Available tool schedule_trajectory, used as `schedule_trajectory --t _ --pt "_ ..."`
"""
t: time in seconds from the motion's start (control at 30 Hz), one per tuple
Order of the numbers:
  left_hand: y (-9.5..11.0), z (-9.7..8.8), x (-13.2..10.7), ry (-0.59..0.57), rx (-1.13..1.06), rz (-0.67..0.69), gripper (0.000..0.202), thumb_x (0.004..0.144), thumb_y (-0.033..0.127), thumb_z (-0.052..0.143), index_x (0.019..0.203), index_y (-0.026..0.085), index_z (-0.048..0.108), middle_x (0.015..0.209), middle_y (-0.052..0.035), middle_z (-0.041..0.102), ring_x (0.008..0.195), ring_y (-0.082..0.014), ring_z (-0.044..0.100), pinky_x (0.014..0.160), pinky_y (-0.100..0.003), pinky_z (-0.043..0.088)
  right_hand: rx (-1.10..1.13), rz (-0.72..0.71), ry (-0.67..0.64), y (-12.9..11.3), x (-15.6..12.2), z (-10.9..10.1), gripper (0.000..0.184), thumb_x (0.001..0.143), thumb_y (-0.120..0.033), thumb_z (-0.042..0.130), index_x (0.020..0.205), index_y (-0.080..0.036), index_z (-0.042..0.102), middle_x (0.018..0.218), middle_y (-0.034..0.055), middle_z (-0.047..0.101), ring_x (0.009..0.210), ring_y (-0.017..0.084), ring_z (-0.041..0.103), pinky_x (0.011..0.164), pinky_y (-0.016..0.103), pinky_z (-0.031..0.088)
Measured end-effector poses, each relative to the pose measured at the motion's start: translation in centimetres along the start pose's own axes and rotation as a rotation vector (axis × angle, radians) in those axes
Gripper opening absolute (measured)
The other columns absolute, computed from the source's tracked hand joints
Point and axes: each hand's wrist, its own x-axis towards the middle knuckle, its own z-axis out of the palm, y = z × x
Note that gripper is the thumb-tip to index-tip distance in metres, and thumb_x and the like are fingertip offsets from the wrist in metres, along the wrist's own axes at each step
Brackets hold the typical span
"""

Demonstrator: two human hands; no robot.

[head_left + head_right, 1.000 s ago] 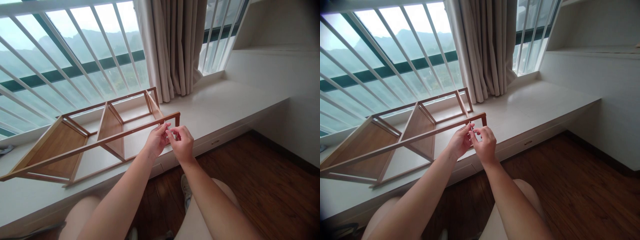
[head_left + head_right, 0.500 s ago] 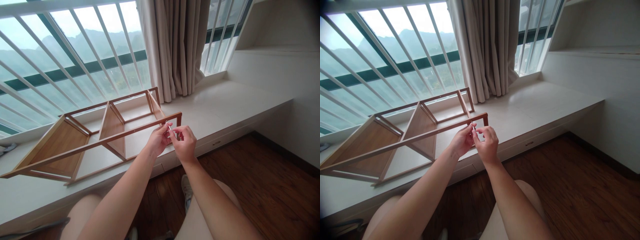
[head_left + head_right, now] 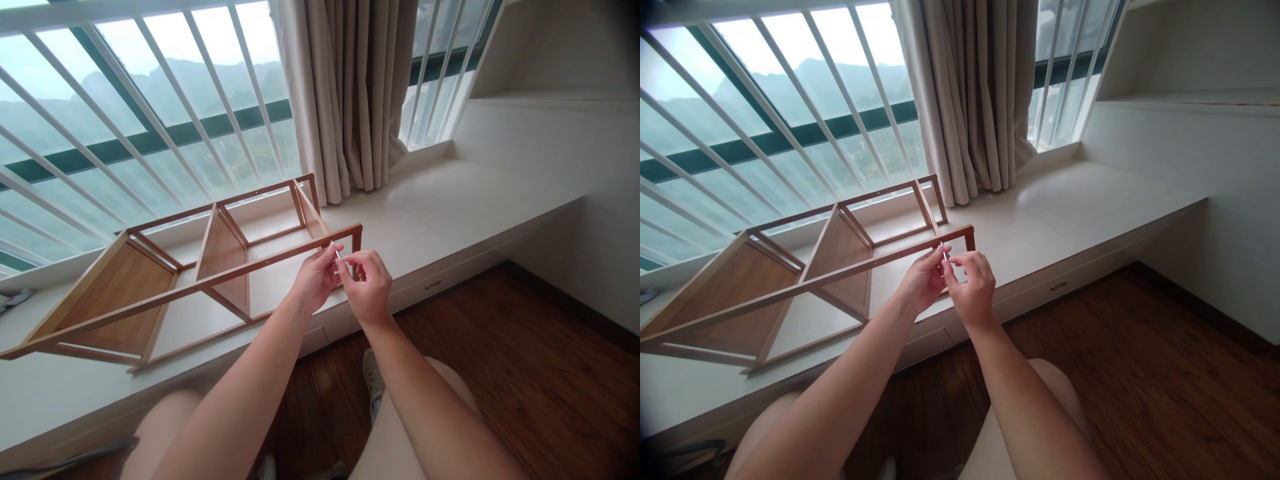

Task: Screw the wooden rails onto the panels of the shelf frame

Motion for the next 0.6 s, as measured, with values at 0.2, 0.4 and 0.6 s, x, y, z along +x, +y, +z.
schedule_trajectory --t 0.2,0.4,0.6 --pt "0.03 -0.14 0.15 -0.001 -0.015 -0.026 0.036 0.073 0.039 0.080 0.097 0.016 0.067 0.072 0.0016 0.057 0.065 -0.0081 0.056 0.056 -0.019 0.042 0.005 0.015 0.003 -0.11 0.15 0.06 0.005 0.089 -0.026 0.063 0.086 -0.021 0.063 0.083 0.0034 0.065 0.073 0.016 0.056 0.068 0.031 0.046" --pt "0.06 0.07 0.08 0.010 -0.039 -0.046 0.035 0.073 0.038 0.080 0.098 0.017 0.066 0.071 0.0010 0.058 0.068 -0.0111 0.059 0.062 -0.023 0.047 -0.001 0.041 -0.002 -0.26 0.22 0.04 0.009 0.089 -0.029 0.064 0.085 -0.021 0.064 0.078 0.0020 0.064 0.066 0.015 0.053 0.066 0.030 0.046" --pt "0.03 0.05 0.07 0.028 -0.068 -0.080 0.033 0.074 0.038 0.079 0.098 0.018 0.066 0.069 0.0021 0.057 0.065 -0.0104 0.058 0.066 -0.025 0.050 -0.006 0.066 -0.003 -0.30 0.22 0.14 0.013 0.089 -0.032 0.064 0.083 -0.021 0.066 0.075 0.0022 0.067 0.063 0.015 0.054 0.065 0.030 0.046"
